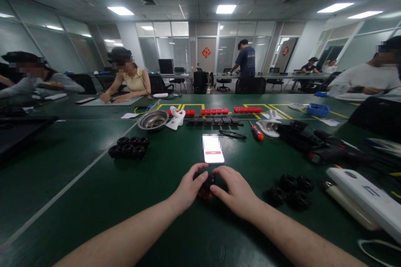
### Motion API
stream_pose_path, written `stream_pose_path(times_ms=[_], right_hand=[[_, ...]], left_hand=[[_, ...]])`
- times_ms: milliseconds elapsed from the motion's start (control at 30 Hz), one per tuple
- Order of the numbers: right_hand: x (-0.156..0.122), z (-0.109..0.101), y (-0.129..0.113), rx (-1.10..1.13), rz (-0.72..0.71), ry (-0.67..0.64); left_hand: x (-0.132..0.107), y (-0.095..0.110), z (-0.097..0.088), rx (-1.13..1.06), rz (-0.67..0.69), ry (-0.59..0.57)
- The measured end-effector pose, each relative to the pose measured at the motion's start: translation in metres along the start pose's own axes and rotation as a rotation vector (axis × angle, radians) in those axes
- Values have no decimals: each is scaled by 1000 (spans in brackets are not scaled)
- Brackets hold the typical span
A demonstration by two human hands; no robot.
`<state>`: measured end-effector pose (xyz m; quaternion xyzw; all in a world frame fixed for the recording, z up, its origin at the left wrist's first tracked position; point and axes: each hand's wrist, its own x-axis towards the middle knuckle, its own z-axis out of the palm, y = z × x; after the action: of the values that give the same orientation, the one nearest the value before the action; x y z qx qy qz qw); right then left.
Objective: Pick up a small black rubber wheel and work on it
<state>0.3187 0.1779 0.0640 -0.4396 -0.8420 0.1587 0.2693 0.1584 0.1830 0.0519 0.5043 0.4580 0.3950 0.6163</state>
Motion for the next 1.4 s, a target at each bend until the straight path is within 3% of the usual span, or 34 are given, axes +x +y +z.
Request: stream_pose_path(times_ms=[133, 433, 667, 900, 1400], right_hand=[[1, 2, 2, 3, 17, -45], [-1, 3, 0, 49, -24, 25], [0, 3, 2, -5, 13, -43], [0, 5, 6, 87, -42, 32], [-2, 3, -2, 148, -48, -22]], left_hand=[[0, 1, 0, 23, -8, -6], [-2, 5, 1, 40, -17, 20], [-2, 4, 1, 5, -17, 5], [1, 3, 1, 8, -37, -5], [-2, 4, -1, 50, -21, -2]])
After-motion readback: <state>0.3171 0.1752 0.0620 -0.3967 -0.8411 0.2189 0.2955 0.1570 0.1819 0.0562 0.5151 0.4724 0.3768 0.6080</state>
